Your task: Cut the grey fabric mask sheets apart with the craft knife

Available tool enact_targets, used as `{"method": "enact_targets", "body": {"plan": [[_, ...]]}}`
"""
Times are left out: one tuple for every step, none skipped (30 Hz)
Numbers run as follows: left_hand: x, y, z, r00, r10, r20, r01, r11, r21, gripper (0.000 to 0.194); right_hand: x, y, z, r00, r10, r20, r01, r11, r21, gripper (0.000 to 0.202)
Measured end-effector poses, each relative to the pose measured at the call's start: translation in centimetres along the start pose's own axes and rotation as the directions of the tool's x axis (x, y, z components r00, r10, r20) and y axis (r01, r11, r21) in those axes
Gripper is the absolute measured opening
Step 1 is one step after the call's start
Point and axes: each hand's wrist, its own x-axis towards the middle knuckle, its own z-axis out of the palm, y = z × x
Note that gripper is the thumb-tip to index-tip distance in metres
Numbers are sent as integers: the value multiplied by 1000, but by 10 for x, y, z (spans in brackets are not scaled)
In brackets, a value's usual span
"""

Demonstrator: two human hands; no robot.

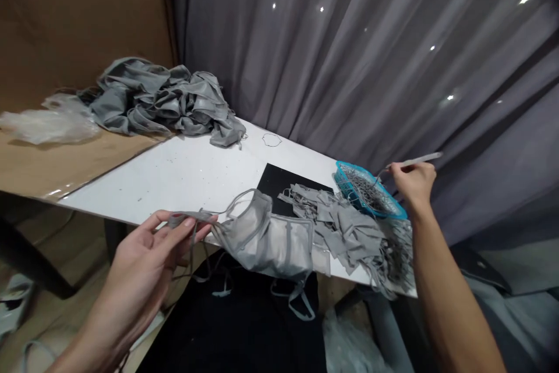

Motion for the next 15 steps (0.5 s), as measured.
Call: {"method": "enact_targets", "body": {"plan": [[1, -1, -3, 999, 11, 32, -12, 999, 43, 24, -1, 2, -3, 1000, 11, 3, -11, 999, 30, 18], [1, -2, -5, 998, 19, 59, -24, 996, 83, 32, -2, 4, -5, 1000, 21, 14, -22, 998, 58, 18], [1, -3, -6, 996, 23, 81, -32, 992, 120, 41, -1, 6, -7, 999, 29, 31, -32, 996, 81, 18], [0, -5, -7, 995, 26, 97, -41, 987, 152, 49, 0, 7, -7, 998, 36, 50, -40, 994, 97, 18], [0, -7, -7, 993, 31, 110, -51, 982, 182, 55, 3, 8, -8, 997, 41, 67, -49, 993, 109, 18], [0, -8, -7, 991, 36, 126, -62, 975, 211, 59, 6, 9, -7, 996, 50, 75, -59, 991, 117, 18], [-1, -9, -7, 989, 44, 144, -78, 967, 242, 62, 10, 9, -7, 996, 59, 73, -68, 990, 120, 17], [-1, -10, -7, 984, 53, 168, -98, 956, 275, 63, 13, 10, -6, 996, 67, 60, -74, 990, 118, 16], [-1, -11, -7, 980, 66, 189, -123, 943, 309, 64, 16, 10, -6, 997, 72, 40, -77, 990, 115, 15], [0, -12, -8, 975, 82, 207, -150, 929, 340, 65, 18, 9, -5, 997, 72, 19, -74, 991, 113, 13], [1, -13, -8, 970, 98, 224, -177, 913, 368, 64, 18, 9, -5, 998, 66, 0, -66, 991, 116, 12], [2, -13, -10, 964, 117, 240, -206, 896, 393, 62, 16, 8, -4, 998, 56, -16, -53, 990, 127, 13], [3, -14, -11, 957, 138, 255, -237, 879, 413, 59, 12, 6, -4, 999, 39, -28, -35, 989, 146, 14], [5, -15, -13, 949, 160, 271, -268, 862, 430, 55, 6, 4, -4, 999, 11, -39, -4, 986, 166, 17], [7, -15, -14, 940, 176, 291, -296, 844, 447, 51, -3, -1, -5, 999, -23, -45, 31, 982, 189, 21]]}}
